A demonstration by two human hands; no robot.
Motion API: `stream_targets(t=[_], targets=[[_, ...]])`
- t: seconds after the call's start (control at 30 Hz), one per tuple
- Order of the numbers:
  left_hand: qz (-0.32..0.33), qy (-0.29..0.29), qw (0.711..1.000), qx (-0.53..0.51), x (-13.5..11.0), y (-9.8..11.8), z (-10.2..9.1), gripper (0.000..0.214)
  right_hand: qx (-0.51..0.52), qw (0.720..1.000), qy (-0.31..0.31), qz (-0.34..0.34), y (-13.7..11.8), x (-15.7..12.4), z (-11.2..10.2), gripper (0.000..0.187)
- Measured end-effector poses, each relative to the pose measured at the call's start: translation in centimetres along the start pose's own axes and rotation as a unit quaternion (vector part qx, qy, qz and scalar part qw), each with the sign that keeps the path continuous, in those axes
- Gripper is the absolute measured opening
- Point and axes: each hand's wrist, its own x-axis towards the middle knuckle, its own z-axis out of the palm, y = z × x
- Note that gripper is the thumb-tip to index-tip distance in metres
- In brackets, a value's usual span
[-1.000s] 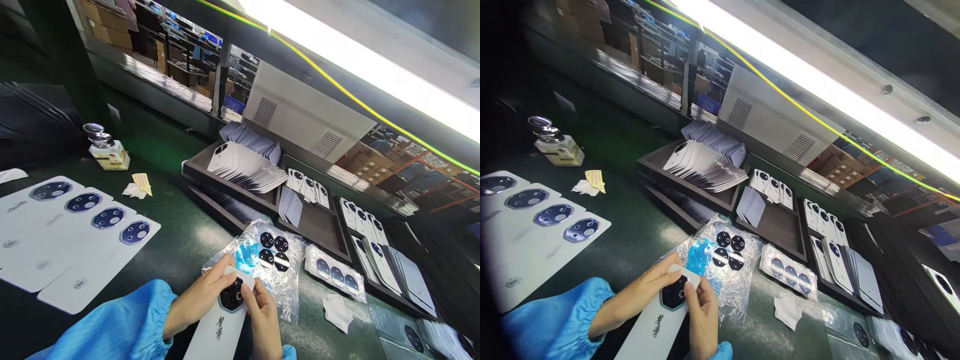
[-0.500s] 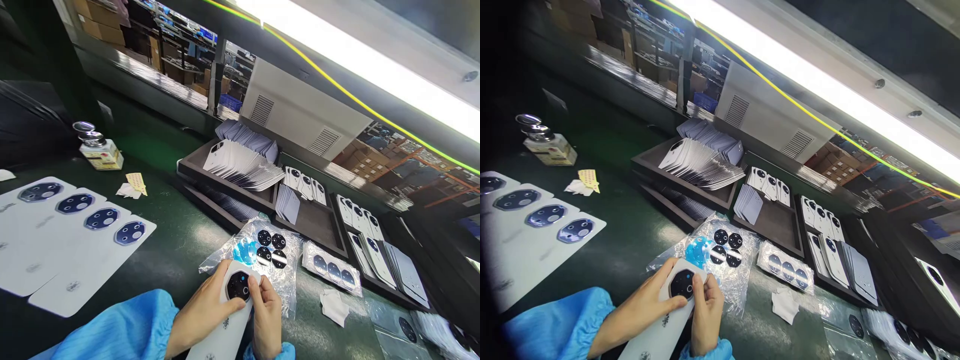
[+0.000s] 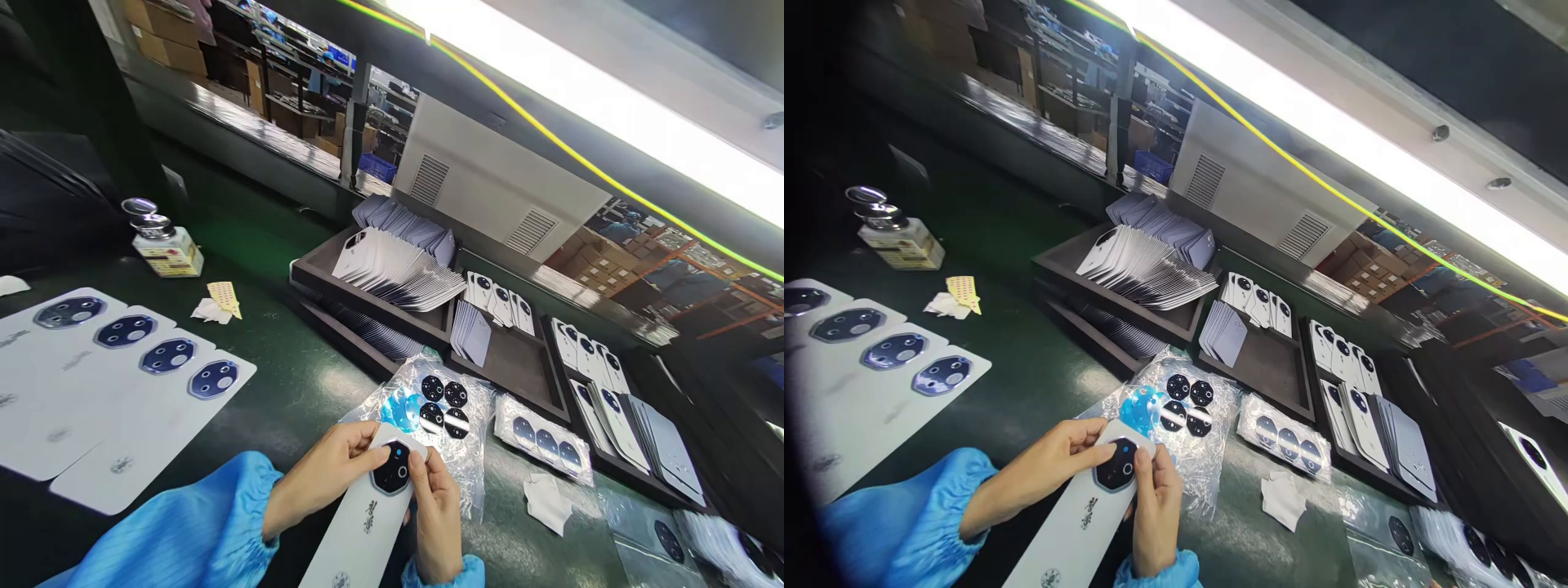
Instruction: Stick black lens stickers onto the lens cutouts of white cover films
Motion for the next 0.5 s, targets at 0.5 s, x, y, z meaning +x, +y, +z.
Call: stream_targets(t=[0.5], targets=[[0.063,0.152,0.982,0.088,0.2,-1.2,1.5,0.03,-0.046,0.998,0.006,-0.044,-2.4,-1.6,1.9,0.044]])
